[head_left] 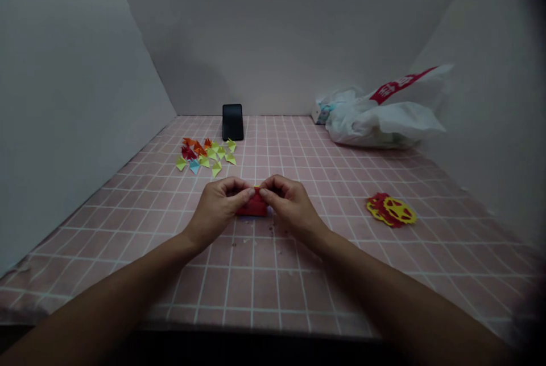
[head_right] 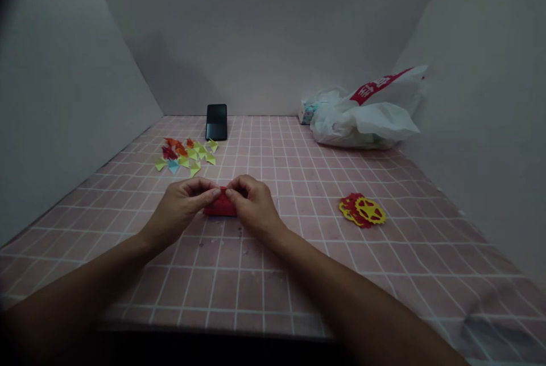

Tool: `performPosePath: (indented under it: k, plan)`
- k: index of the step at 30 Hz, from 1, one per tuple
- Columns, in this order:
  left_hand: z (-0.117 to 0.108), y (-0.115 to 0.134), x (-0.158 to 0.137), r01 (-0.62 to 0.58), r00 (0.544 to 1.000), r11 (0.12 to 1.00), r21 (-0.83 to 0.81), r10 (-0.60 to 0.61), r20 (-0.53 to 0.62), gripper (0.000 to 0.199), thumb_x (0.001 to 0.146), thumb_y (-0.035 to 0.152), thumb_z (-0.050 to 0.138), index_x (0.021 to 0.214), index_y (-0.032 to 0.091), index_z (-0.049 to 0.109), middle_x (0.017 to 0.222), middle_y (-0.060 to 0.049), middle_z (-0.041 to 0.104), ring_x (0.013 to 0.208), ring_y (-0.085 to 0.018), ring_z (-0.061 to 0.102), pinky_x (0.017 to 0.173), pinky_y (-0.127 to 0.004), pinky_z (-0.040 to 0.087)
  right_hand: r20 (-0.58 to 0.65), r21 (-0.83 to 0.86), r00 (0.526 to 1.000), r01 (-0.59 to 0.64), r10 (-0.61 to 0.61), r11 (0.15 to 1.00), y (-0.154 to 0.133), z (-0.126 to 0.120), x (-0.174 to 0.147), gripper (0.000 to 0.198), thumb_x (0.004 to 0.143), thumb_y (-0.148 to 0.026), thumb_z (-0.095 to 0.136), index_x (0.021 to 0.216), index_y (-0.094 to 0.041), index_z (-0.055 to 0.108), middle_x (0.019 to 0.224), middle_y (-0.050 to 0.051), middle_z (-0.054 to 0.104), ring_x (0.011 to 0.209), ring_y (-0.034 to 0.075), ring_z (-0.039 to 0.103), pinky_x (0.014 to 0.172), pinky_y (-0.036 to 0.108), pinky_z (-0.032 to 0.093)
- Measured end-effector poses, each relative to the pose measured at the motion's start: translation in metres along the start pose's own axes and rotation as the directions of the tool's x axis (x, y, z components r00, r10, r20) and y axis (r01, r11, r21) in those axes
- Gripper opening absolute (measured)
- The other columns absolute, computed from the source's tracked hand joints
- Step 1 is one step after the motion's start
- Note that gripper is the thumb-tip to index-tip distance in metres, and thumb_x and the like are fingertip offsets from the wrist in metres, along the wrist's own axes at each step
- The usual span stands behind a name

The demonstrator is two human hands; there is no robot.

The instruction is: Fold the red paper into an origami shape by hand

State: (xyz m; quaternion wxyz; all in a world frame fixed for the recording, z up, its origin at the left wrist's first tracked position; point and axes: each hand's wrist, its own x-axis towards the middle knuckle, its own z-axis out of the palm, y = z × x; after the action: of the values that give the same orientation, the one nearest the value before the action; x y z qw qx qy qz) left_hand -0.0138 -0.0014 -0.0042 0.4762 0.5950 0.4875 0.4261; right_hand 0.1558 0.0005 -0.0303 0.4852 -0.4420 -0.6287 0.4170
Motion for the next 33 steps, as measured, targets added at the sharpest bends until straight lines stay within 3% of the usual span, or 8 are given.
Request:
performPosePath:
  k: [12, 19, 26, 33]
  plan:
    - [0.0031, -0.0009, -0.0037, -0.049, 0.999, 0.999, 0.006, 0.048, 0.018, 0.012, 0.080, 0.029, 0.072, 0.083, 0.017, 0.076, 0.082, -0.002, 0.074, 0.077, -0.015, 0.065, 0.075, -0.027, 0.051, -0.011, -0.100, 0.991, 0.131, -0.133, 0.986, -0.0076, -0.0028, -0.0001, 0.016, 0.086, -0.020, 0.059, 0.070, -0.020, 0.058, 0.073, 0.000, 0.058, 0.071, 0.015, 0.054, 0.067, 0.030, 0.042]
    - [0.0018, 0.0010, -0.0018, -0.025, 1.000, 0.999, -0.024, 0.025, 0.011, 0.011, 0.077, 0.025, 0.072, 0.084, 0.017, 0.076, 0.082, -0.002, 0.074, 0.077, -0.015, 0.065, 0.076, -0.027, 0.051, -0.024, -0.068, 0.998, 0.052, -0.054, 0.996, -0.0066, -0.0035, 0.0001, 0.014, 0.087, -0.024, 0.060, 0.073, -0.019, 0.060, 0.075, 0.001, 0.060, 0.073, 0.016, 0.055, 0.069, 0.031, 0.043]
    - [0.0030, -0.0055, -0.0011, -0.077, 0.997, 0.996, -0.047, 0.077, -0.002, 0.011, 0.078, 0.023, 0.070, 0.086, 0.017, 0.073, 0.083, 0.000, 0.071, 0.077, -0.013, 0.064, 0.075, -0.026, 0.051, -0.032, -0.063, 0.998, 0.052, -0.054, 0.997, -0.0052, -0.0029, 0.0000, 0.015, 0.086, -0.028, 0.060, 0.074, -0.018, 0.061, 0.076, 0.002, 0.061, 0.073, 0.016, 0.056, 0.069, 0.031, 0.043]
    - [0.0041, -0.0065, -0.0014, -0.051, 0.999, 0.988, -0.145, 0.051, -0.001, 0.015, 0.075, 0.020, 0.073, 0.089, 0.017, 0.069, 0.082, 0.001, 0.070, 0.074, -0.011, 0.063, 0.072, -0.025, 0.052, -0.033, -0.034, 0.998, 0.052, -0.053, 0.998, -0.0051, -0.0009, -0.0006, 0.016, 0.085, -0.030, 0.058, 0.074, -0.019, 0.060, 0.074, 0.001, 0.059, 0.071, 0.016, 0.054, 0.067, 0.031, 0.041]
